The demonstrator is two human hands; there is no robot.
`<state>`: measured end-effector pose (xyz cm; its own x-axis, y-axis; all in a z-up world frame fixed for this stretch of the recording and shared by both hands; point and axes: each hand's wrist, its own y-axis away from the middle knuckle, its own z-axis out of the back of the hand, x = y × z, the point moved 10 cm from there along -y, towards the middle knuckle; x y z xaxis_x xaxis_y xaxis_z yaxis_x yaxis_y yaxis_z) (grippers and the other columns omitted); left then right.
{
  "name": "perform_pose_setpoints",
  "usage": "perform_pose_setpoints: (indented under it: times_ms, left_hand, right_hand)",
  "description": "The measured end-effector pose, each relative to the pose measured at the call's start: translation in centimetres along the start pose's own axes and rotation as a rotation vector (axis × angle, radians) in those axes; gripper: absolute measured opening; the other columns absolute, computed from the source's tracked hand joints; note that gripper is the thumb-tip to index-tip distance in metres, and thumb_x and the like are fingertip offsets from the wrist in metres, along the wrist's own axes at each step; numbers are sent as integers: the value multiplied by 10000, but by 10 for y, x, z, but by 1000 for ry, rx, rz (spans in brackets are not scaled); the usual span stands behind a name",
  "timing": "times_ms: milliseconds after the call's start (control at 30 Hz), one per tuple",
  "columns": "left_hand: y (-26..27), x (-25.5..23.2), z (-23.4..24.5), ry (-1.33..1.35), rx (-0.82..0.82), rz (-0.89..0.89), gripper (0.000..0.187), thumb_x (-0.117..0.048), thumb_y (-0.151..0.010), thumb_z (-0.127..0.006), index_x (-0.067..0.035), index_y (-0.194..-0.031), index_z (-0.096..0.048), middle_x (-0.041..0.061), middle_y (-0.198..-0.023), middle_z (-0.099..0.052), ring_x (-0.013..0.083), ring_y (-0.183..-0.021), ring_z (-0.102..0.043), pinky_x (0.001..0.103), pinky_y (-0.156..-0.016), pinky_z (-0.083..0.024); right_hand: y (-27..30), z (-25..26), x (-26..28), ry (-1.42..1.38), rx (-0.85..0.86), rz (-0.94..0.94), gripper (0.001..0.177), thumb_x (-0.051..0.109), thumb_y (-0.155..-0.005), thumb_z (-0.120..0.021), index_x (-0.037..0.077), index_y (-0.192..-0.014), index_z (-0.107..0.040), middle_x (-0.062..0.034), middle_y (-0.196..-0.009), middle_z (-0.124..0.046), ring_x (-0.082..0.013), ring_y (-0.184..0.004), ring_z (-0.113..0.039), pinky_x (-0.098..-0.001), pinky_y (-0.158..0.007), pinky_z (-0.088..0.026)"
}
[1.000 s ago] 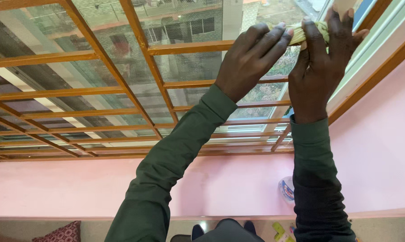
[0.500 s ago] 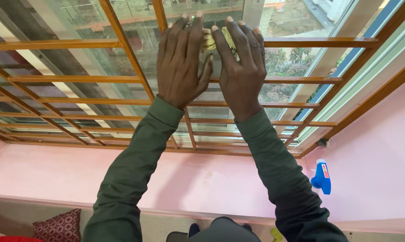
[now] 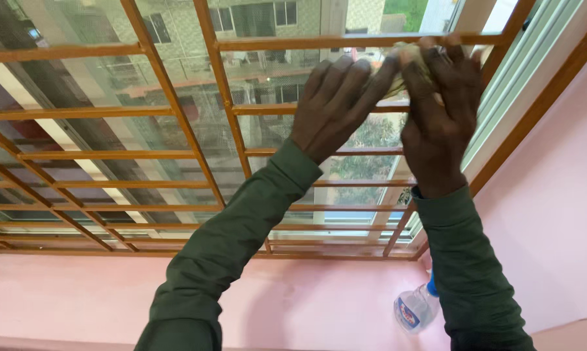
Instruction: The person cleans the metal grills and the glass of a window by hand using a cloth.
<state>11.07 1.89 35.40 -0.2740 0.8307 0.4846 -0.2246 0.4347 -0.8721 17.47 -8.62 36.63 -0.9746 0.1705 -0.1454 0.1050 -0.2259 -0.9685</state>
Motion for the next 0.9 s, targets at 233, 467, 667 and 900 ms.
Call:
perform_pose_setpoints:
  times_ms: [233,467,667,900]
  left_hand:
    - [-25,20,-46,15,145,23,558,-96,-1059,-621,-159,-1581,-432,94,-1396,-574,271,-1353,-532,485,-1230,-397]
    - [31,75,-37,-109,132,-75,629,-37,-1115,-616,-175,-1671,-356,98,-1675,-395,253,-1566,-356,440,-1339,-272]
    - [103,106,26,-154,198,125,621,-80,-1135,-657,-215,-1665,-362,44,-1695,-357,218,-1589,-328,418,-1367,-281]
    - [105,-27,-17,248,233,98,555,-138,-1149,-645,-166,-1638,-383,84,-1687,-351,263,-1582,-343,460,-1347,-317]
  right_hand:
    - [-9,-31,-40,162,37,-121,427,-39,-1132,-640,163,-1507,-678,-70,-1609,-561,-282,-1580,-322,-546,-1303,-125]
    - [-8,-80,7,42,-42,-151,569,-118,-1104,-578,214,-1563,-620,-39,-1669,-472,-276,-1605,-280,-480,-1382,-189]
    - [-11,-113,80,-198,83,-53,585,-127,-1033,-576,236,-1482,-672,-24,-1641,-477,-293,-1584,-298,-470,-1365,-271]
    - [96,-38,23,-106,77,-321,420,-65,-1110,-580,138,-1465,-677,-87,-1587,-550,-305,-1569,-383,-513,-1358,-198]
